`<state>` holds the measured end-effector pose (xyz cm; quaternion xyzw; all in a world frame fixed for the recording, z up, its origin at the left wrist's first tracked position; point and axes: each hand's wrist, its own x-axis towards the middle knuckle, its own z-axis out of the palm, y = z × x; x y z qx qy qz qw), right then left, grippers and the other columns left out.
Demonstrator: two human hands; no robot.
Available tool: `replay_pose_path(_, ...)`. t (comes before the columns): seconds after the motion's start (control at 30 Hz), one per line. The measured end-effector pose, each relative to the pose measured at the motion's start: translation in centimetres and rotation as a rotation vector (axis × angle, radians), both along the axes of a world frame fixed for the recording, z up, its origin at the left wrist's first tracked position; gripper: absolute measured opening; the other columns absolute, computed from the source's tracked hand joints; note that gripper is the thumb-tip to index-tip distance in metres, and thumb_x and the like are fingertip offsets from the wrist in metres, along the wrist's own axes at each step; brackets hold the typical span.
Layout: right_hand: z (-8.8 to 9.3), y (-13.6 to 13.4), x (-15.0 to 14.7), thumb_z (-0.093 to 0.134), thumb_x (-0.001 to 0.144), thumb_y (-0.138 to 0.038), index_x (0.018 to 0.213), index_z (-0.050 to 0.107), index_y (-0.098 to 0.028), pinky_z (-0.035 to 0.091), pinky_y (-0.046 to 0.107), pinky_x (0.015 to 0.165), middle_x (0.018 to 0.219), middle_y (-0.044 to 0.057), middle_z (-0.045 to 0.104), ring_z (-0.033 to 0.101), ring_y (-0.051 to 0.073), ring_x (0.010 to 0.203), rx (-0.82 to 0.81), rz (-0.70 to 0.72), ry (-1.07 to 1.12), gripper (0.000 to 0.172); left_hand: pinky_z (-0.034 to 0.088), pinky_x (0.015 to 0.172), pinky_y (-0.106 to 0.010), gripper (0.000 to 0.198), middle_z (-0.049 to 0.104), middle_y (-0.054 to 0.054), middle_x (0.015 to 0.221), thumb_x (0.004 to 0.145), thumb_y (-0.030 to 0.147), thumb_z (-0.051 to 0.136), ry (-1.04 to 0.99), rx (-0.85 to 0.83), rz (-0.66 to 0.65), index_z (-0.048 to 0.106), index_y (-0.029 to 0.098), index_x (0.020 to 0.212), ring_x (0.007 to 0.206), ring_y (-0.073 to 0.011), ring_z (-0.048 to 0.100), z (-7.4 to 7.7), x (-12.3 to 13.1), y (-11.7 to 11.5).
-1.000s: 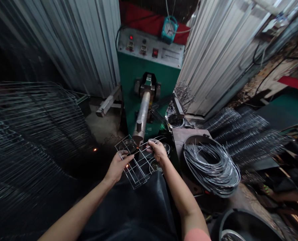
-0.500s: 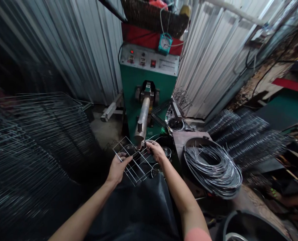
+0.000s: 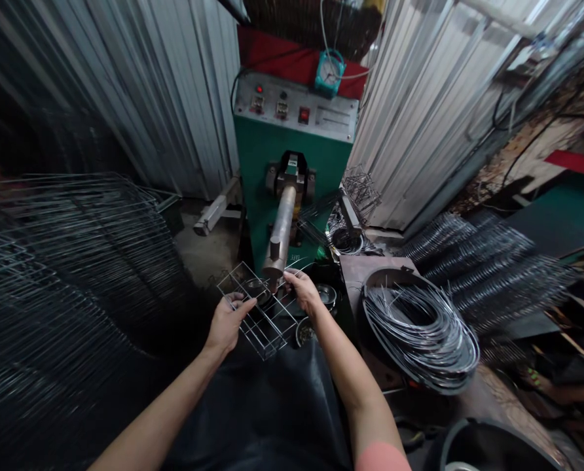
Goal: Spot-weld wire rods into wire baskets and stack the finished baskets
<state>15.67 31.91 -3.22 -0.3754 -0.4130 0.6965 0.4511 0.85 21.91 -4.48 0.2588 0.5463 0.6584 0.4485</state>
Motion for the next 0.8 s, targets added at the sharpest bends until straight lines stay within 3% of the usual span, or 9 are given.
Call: replay_pose_path(0.8, -0.52, 0.47, 0.11, 0.075, 0.053, -0.029, 0.066, 0.055, -0.016, 0.031, 0.017, 0.044, 0.052, -0.007, 0.048, 0.037, 0.004, 0.044, -0.014, -0.022, 0.014, 0.027, 0.032, 0.053, -0.021, 0.042, 0.044, 0.01, 0.053, 0.052, 0.033, 0.075, -0.043, -0.017, 0.031, 0.047, 0.017, 0.08, 0.049, -0.0061, 0.042, 0.48, 0.46, 0.31)
